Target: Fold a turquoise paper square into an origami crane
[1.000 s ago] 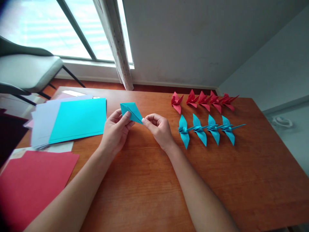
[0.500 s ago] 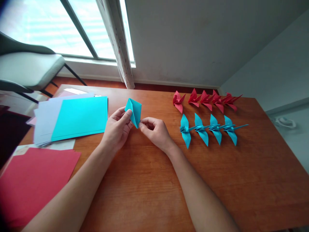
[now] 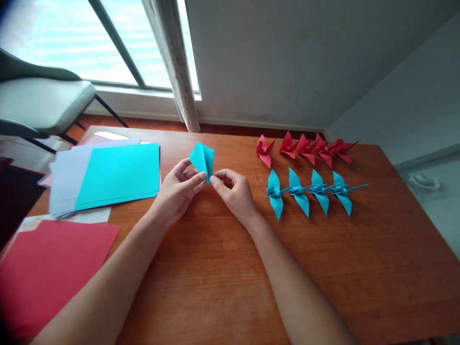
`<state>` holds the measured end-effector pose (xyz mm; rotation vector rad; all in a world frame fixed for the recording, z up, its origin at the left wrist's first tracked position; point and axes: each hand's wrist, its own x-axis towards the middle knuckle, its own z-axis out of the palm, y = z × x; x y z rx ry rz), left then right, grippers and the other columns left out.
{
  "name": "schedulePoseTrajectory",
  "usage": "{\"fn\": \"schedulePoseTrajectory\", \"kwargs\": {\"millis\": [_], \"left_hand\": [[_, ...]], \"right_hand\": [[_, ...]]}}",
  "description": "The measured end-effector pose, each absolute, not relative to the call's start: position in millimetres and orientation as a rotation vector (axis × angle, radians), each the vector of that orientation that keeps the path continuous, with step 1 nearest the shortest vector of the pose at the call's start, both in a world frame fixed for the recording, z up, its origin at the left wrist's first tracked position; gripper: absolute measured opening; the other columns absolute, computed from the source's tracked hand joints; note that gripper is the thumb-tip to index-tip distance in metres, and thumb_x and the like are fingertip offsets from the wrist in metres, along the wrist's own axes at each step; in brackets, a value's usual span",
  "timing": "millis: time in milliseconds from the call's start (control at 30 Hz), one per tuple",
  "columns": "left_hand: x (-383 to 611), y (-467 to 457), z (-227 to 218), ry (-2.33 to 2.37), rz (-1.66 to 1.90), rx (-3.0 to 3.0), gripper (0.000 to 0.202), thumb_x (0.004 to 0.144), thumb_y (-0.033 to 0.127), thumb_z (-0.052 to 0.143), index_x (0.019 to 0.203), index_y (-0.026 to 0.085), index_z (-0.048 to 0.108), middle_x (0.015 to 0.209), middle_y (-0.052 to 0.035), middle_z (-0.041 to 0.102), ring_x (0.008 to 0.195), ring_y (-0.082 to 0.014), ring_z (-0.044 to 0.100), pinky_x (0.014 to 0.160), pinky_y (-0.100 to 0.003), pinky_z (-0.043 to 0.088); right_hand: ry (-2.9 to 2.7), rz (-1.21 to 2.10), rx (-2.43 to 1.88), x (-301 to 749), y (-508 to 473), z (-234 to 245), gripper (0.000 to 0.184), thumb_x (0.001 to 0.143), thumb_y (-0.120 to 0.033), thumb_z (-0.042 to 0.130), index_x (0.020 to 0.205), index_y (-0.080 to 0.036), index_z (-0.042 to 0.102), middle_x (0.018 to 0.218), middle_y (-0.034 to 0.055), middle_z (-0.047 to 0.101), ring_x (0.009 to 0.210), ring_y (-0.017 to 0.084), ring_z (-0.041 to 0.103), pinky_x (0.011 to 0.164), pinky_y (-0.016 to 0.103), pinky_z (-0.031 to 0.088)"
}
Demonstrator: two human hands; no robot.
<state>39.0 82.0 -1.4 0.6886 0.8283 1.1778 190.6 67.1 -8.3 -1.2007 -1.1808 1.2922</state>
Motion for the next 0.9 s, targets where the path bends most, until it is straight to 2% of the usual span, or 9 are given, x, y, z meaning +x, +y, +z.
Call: {"fn": "schedulePoseTrajectory", "kwargs": {"millis": [233,567,900], "left_hand": [[37.8,82.3,1.1,0.808,1.149,0.709,0.038,0.063,0.017,0.09,0.095,0.018,0.069,0.083,0.0022,0.069,0.075,-0.009,0.063,0.071,-0.02,0.053],[36.6,82.2,-1.8,0.835,1.149,0.68,0.026,0.067,0.019,0.089,0.088,0.016,0.075,0.085,-0.0004,0.072,0.074,-0.0076,0.064,0.069,-0.017,0.055],[37.6,80.8,-0.9,0.873,1.105,0.746,0.027,0.067,0.025,0.09,0.086,0.017,0.073,0.084,-0.0016,0.075,0.076,-0.0121,0.068,0.072,-0.022,0.056]], "right_hand": [[-1.231,1.148,-1.221,190.3,68.0,-12.1,0.025,0.083,-0.044,0.071,0.083,-0.018,0.068,0.071,-0.0004,0.063,0.064,0.012,0.053,0.056,0.025,0.042],[-1.139,1.221,-1.121,191.1,66.3,-7.6,0.017,0.084,-0.036,0.071,0.085,-0.02,0.067,0.065,-0.0047,0.055,0.055,0.008,0.043,0.053,0.024,0.036],[-1.143,1.257,-1.16,191.4,68.5,-7.2,0.026,0.081,-0.045,0.073,0.082,-0.019,0.066,0.063,-0.0043,0.054,0.056,0.009,0.045,0.053,0.025,0.037]]}}
